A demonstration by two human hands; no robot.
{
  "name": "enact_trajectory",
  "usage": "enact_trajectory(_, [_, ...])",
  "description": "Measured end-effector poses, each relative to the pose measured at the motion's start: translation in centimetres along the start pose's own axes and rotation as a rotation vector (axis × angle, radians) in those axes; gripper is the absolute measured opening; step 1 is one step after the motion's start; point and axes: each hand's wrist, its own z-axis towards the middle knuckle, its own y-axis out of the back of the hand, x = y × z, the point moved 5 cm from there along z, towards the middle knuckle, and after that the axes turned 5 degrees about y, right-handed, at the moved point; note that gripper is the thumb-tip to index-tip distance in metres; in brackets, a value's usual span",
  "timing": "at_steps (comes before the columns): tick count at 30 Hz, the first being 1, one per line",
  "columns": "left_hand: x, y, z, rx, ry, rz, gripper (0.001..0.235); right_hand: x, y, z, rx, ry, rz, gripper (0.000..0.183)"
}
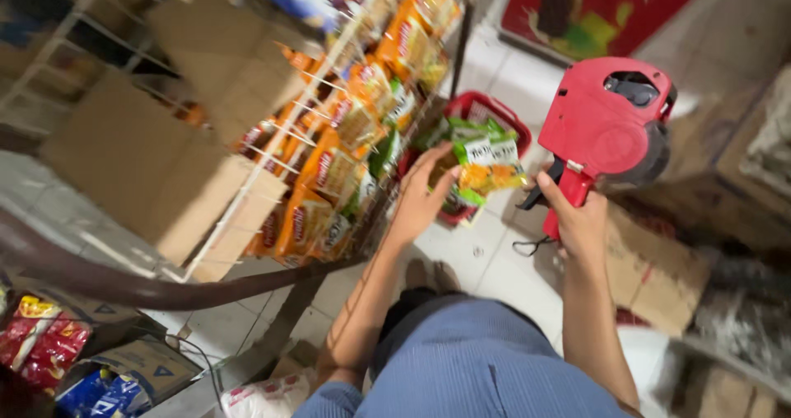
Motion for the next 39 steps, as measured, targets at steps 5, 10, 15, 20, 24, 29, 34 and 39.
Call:
enact_trajectory(5, [-10.9, 5.8, 0.5, -0.184, -0.264, 0.014, 0.036, 5.8, -5.0, 4.1, 0.207, 0.130, 0.300, 0.034])
enact_trajectory(10, [-14.2, 12.8, 4.8, -0.566, -0.343, 0.006, 0.034, 13.6, -12.0, 9.4, 0.366, 0.343, 0.399, 0.035])
enact_trajectory(15, [-12.2, 15.4, 9.2, -0.699, -0.330, 0.158, 0.037, 17.8, -19.6, 15.3, 0.523, 0.290, 0.553, 0.033])
enact_trajectory(20, [-6.1, 16.1, 12.5, -0.873, -0.143, -0.225, 0.073, 15.9, -26.0, 20.8, 0.566, 0.189, 0.518, 0.036])
enact_trajectory(24, [-2.4, 16.0, 15.6, -0.607, 0.017, -0.876, 0.088, 15.1, -28.7, 23.0, 0.586, 0.107, 0.438, 0.041])
enact_trajectory(29, [-9.0, 15.5, 12.7, -0.509, -0.266, -0.635, 0.080, 18.6, -26.6, 20.6, 0.547, 0.125, 0.534, 0.039])
enact_trajectory(34, [-17.5, 15.3, 7.6, -0.674, -0.427, 0.173, 0.074, 21.8, -19.6, 16.1, 0.423, 0.236, 0.648, 0.035])
enact_trajectory(39, [-17.6, 12.1, 5.8, -0.474, -0.429, -0.113, 0.071, 17.2, -11.8, 12.0, 0.164, 0.565, 0.363, 0.035])
